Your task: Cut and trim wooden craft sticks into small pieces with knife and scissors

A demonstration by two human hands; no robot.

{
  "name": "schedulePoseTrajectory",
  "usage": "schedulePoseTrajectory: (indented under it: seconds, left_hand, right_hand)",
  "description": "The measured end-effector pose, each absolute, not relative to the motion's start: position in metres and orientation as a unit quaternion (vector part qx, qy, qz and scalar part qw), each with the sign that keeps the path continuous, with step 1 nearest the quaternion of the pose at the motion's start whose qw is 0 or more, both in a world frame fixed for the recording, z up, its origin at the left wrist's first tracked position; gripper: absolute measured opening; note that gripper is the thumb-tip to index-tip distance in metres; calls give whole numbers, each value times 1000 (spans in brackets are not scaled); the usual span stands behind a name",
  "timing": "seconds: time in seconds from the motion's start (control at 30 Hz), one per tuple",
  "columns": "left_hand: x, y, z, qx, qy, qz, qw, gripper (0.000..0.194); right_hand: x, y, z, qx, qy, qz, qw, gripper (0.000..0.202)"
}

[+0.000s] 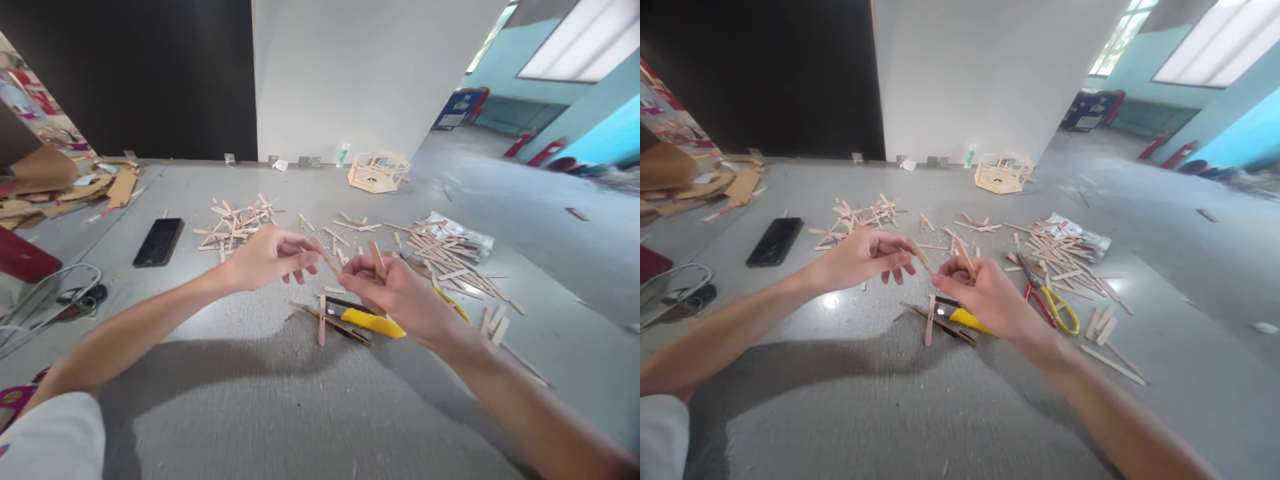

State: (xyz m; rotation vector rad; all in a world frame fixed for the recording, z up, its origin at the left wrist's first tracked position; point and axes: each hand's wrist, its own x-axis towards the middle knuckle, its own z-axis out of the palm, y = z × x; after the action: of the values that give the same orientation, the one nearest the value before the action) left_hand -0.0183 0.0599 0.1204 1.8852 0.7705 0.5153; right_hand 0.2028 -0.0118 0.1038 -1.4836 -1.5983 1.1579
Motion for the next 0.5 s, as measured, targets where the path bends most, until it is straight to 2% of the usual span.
schedulePoseTrajectory:
  seconds: [0.2, 0.5]
  left_hand:
    - [-15, 46, 119, 759, 293, 251, 525, 20]
    - [-12, 44, 115, 811, 272, 159, 494, 23]
  right_hand:
    - [187, -23, 104, -541, -629, 455, 323, 35]
    - [175, -31, 71, -521, -564, 522, 371, 40]
